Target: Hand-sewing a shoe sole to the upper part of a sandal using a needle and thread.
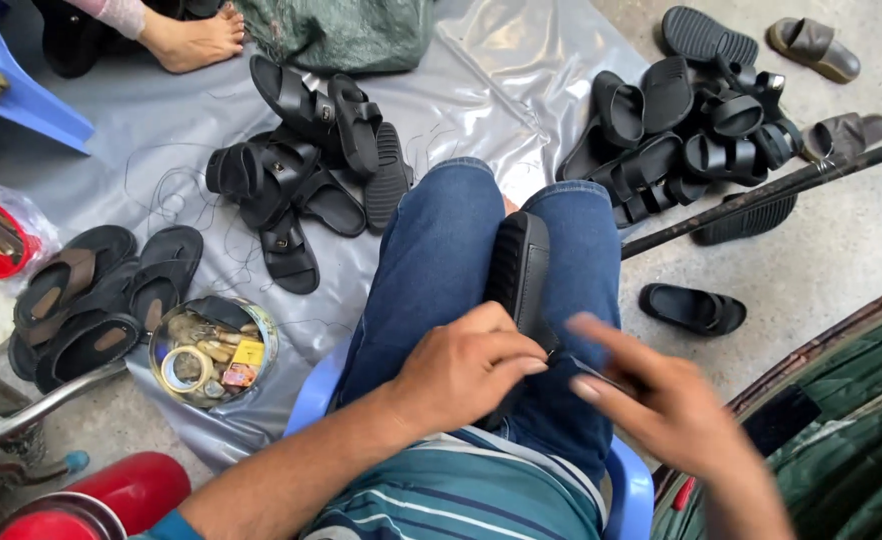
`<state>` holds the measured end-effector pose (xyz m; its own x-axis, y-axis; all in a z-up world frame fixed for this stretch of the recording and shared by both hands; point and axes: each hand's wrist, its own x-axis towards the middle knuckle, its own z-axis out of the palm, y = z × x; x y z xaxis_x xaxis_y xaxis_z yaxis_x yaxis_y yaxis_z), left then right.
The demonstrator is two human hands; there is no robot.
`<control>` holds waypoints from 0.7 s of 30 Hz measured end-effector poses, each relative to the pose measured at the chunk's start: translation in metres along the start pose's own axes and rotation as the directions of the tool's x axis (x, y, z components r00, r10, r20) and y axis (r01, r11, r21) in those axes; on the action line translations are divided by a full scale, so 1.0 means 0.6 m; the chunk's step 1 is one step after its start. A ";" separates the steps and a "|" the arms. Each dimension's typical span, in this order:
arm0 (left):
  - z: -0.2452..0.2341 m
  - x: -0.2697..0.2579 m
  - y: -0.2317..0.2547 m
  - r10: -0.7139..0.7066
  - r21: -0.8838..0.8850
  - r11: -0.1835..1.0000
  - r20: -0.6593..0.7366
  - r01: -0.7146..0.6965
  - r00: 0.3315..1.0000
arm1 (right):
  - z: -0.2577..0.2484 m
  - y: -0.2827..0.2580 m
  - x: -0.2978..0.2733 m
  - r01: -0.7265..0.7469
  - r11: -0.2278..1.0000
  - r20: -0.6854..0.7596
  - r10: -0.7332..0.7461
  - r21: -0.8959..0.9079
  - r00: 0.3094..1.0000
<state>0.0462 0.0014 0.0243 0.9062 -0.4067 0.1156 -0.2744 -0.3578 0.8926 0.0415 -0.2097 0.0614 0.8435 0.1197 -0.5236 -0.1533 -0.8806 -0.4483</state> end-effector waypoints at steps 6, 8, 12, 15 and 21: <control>-0.015 -0.031 -0.006 -0.212 -0.155 0.964 0.029 0.214 0.977 | 0.056 -0.005 0.019 0.007 0.775 0.040 -0.042 0.632 0.998; -0.017 -0.042 -0.008 -0.095 -0.064 0.993 0.054 0.099 0.994 | 0.054 -0.035 0.017 0.127 0.991 -0.138 -0.119 0.048 0.983; -0.011 -0.054 -0.011 -0.007 0.007 1.000 0.011 0.007 1.000 | 0.060 0.008 0.028 -0.122 0.913 0.092 0.093 0.390 0.991; -0.016 -0.056 -0.017 -0.023 0.046 0.999 0.036 0.022 0.999 | 0.016 0.049 0.028 -0.155 0.479 0.166 0.021 0.864 0.986; -0.035 -0.051 -0.015 -0.095 0.011 0.995 0.121 0.094 0.988 | -0.019 0.066 0.028 0.323 0.932 -0.846 -0.304 -0.167 0.439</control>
<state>0.0279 0.0348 0.0217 0.8828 -0.4692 -0.0230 -0.1913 -0.4039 0.8946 0.0553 -0.2478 0.0432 0.8520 -0.0679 0.5191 0.2157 -0.8580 -0.4662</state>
